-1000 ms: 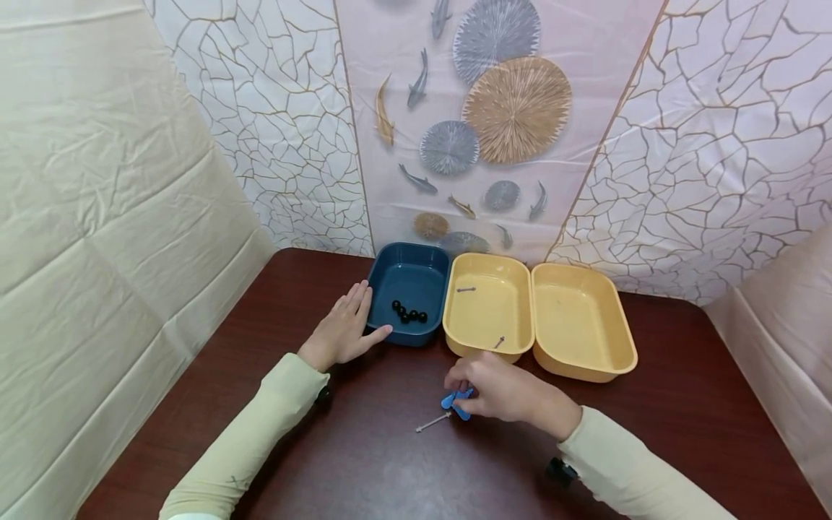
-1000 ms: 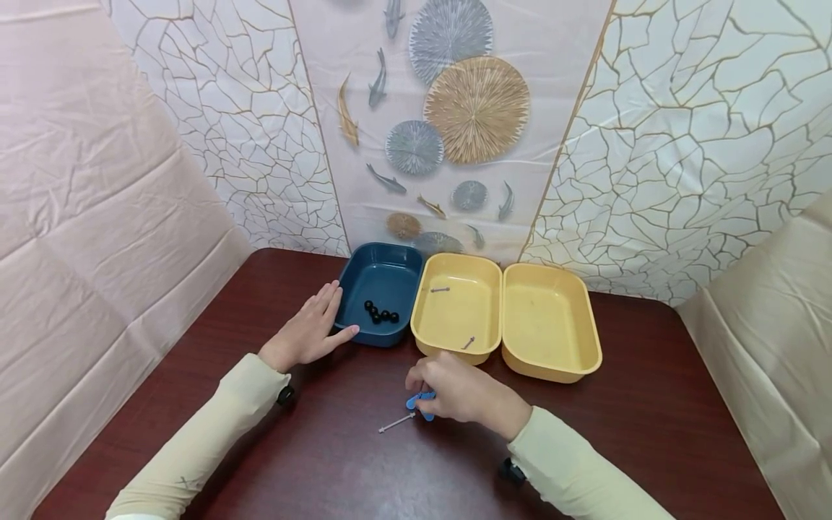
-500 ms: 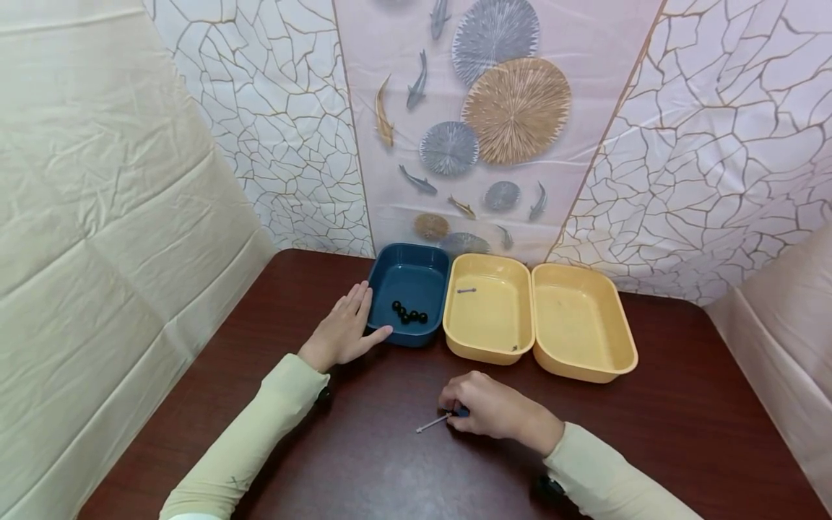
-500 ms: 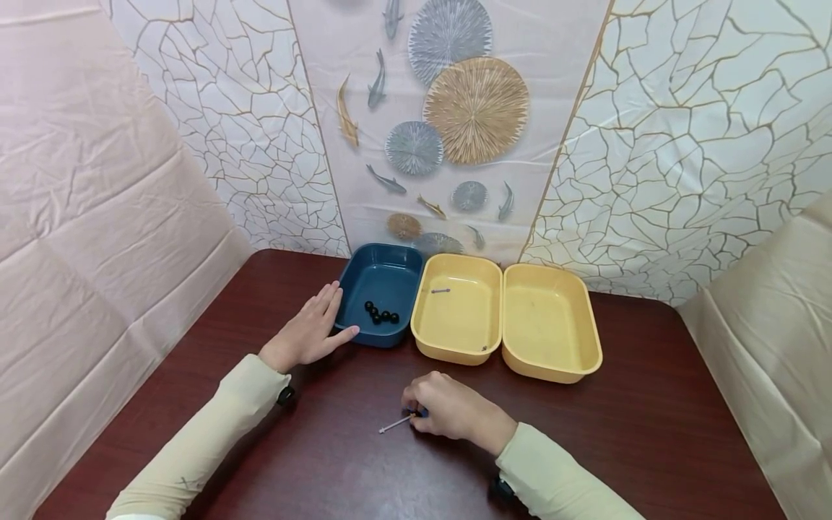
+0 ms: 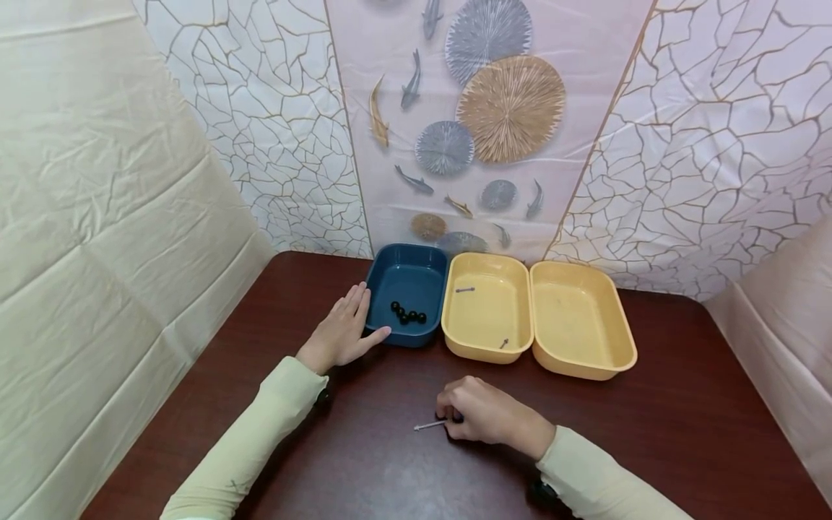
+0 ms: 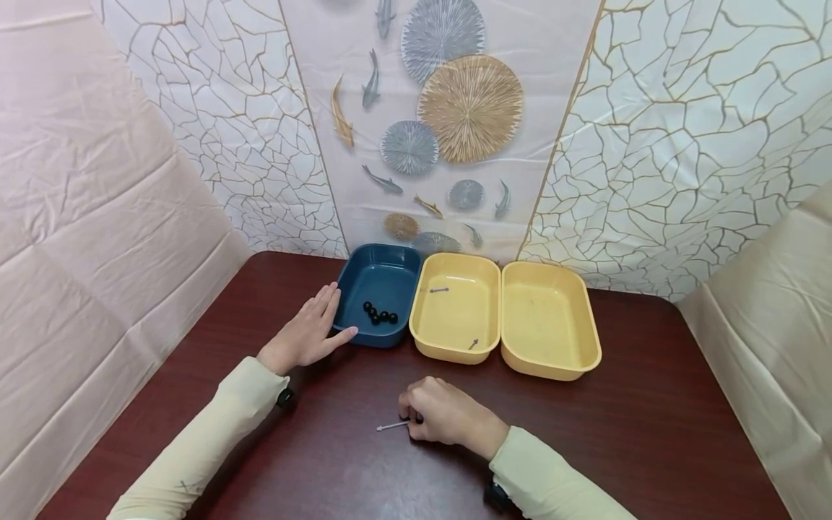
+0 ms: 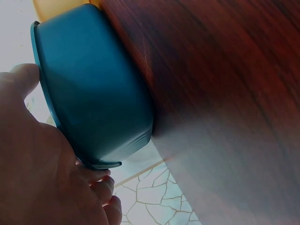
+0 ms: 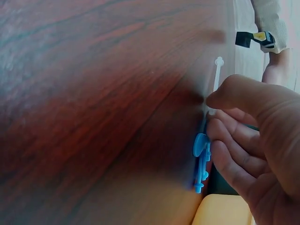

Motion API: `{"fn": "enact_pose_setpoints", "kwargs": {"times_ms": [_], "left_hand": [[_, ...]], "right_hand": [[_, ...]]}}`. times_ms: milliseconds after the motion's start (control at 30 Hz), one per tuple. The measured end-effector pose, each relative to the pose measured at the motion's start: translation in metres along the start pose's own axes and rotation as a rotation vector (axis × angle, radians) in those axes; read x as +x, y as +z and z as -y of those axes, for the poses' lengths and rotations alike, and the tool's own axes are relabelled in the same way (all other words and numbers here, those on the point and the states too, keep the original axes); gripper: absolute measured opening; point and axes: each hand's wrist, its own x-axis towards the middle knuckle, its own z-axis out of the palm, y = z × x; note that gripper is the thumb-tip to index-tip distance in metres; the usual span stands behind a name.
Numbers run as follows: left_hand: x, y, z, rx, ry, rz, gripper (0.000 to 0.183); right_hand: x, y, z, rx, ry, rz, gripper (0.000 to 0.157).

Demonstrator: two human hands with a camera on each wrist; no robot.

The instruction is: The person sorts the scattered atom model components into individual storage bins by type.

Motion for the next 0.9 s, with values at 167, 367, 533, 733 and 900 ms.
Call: {"fn": "enact_pose_setpoints", "kwargs": {"times_ms": [167,367,533,733,900], "left_hand": [[-0.001,0.001,-0.001,-0.008,0.001,-0.004,0.094],[0.0,0.0,-0.001,0.002,-0.004,-0.005,0.095],[0.0,0.0,-0.001,-0.003,-0.003,-0.006,0.094],[0.001,0.002,0.002,0.003,-0.012,0.006,0.096],[0.001,0.003,0.003,-0.003,-0.006,-0.002,0.096]], "right_hand": [[-0.001,-0.003,0.002,0.002,-0.005,-0.035,0.011],[-0.001,-0.018,0.006,0.06,0.016,-0.071,0.007],[-0.003,-0.031,0.005,0.064,0.0,-0.116,0.01],[-0.005,-0.048,0.003,0.045,-0.008,-0.166,0.013],[-0.006,-0.065,0.0,-0.018,0.023,-0.207,0.012]]}}
